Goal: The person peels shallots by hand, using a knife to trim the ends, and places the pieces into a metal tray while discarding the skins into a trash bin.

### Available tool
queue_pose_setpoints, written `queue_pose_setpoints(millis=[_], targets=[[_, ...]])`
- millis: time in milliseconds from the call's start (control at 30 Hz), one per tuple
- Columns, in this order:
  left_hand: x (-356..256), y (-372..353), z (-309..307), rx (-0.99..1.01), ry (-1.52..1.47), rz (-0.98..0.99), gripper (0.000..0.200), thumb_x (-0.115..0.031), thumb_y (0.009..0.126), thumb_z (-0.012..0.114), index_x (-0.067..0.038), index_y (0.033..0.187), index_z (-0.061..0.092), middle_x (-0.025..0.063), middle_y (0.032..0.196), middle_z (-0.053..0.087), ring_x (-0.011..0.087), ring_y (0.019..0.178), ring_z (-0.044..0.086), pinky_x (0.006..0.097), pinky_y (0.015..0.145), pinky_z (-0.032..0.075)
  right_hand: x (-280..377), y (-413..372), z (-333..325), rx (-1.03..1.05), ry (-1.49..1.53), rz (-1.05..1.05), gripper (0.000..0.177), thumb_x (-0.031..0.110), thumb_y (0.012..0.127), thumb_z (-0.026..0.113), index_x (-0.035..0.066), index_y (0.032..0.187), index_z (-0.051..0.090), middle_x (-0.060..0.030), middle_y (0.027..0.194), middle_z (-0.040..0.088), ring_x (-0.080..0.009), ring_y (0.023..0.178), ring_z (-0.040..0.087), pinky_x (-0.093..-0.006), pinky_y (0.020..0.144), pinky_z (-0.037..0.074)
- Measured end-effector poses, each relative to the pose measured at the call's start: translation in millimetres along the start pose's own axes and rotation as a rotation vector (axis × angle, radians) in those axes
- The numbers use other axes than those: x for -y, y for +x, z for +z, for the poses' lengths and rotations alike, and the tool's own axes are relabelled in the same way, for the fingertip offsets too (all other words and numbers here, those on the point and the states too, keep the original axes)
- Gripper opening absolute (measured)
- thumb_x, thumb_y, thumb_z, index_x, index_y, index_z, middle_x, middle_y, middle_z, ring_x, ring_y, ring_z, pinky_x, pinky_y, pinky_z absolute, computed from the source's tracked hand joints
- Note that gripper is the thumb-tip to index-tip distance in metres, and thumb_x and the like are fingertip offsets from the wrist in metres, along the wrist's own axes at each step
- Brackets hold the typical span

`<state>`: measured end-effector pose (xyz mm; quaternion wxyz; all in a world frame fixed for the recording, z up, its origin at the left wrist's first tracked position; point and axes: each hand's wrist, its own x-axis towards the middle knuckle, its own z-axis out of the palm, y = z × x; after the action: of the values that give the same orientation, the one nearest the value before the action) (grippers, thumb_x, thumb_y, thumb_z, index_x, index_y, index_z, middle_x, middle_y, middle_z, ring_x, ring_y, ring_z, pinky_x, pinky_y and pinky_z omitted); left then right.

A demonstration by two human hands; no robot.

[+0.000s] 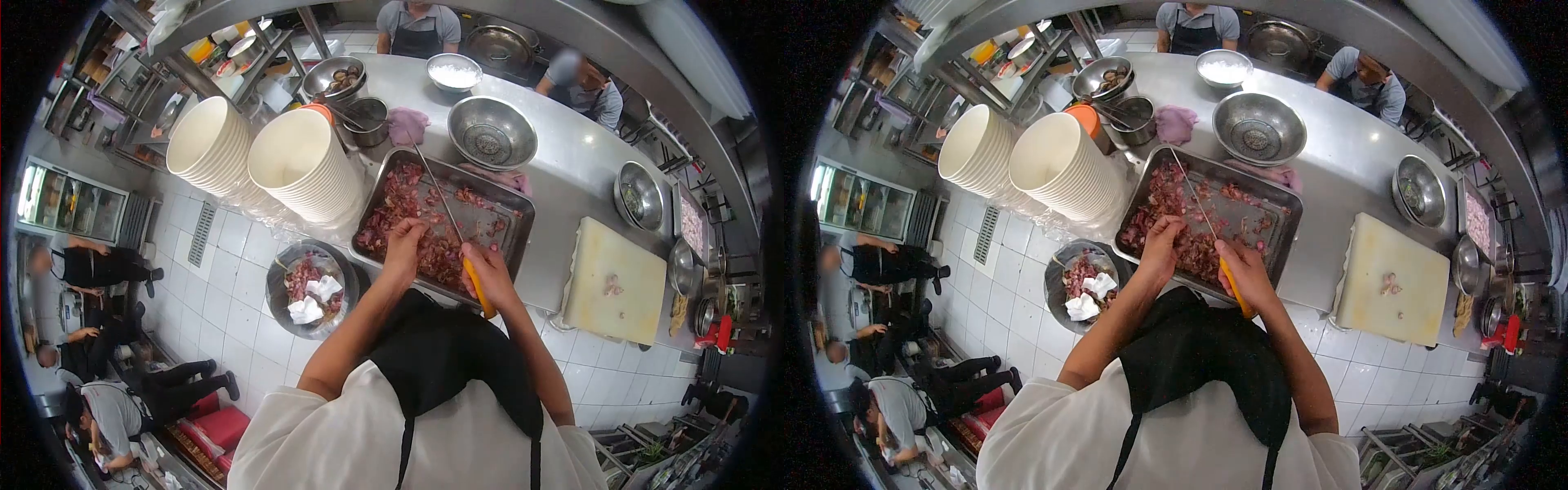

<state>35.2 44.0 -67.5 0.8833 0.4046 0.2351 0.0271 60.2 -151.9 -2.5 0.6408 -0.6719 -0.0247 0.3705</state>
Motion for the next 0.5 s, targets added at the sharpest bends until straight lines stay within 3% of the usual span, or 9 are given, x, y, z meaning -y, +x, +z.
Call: queue_pose_setpoints(millis=[167, 267, 367, 500], targets=[[7, 7, -4, -0.033, 0.145, 0.025, 0.017, -0.013, 0.095, 0.058, -0.004, 0.108, 0.066, 0.0060, 0.101, 0.068, 0.0162, 0.091, 0.063, 0.0293, 0.083, 0.047, 4, -5, 7, 0.003, -0.037, -0.072, 0.054, 0.038, 0.102, 0.050, 0.006, 0.146, 0.045, -0.0015, 0.059, 0.049, -0.0095, 0.047, 0.046, -0.0252, 0.043, 0.038], [-14, -2, 7, -0.062, -0.004, -0.194, 0.021, -0.015, 0.098, 0.055, -0.005, 0.115, 0.061, 0.0073, 0.108, 0.066, 0.0182, 0.096, 0.063, 0.0320, 0.084, 0.050, 2, -6, 7, 0.024, -0.024, -0.075, 0.055, 0.036, 0.102, 0.049, 0.009, 0.149, 0.041, -0.0010, 0.059, 0.048, -0.0092, 0.047, 0.045, -0.0250, 0.044, 0.038], [1, 8, -14, 0.073, -0.093, -0.152, 0.025, -0.012, 0.098, 0.052, 0.000, 0.120, 0.058, 0.0118, 0.113, 0.065, 0.0231, 0.100, 0.064, 0.0327, 0.089, 0.052, -2, -7, 6, 0.015, -0.010, -0.071, 0.053, 0.035, 0.102, 0.050, 0.009, 0.148, 0.043, -0.0007, 0.059, 0.048, -0.0091, 0.047, 0.045, -0.0250, 0.044, 0.037], [-10, -6, -5, 0.157, 0.010, -0.114, 0.028, -0.011, 0.097, 0.054, 0.003, 0.121, 0.056, 0.0130, 0.113, 0.065, 0.0234, 0.103, 0.064, 0.0333, 0.092, 0.052, -3, -9, 5, 0.023, 0.001, -0.060, 0.053, 0.034, 0.102, 0.051, 0.009, 0.147, 0.044, -0.0004, 0.059, 0.048, -0.0088, 0.047, 0.045, -0.0250, 0.043, 0.037]])
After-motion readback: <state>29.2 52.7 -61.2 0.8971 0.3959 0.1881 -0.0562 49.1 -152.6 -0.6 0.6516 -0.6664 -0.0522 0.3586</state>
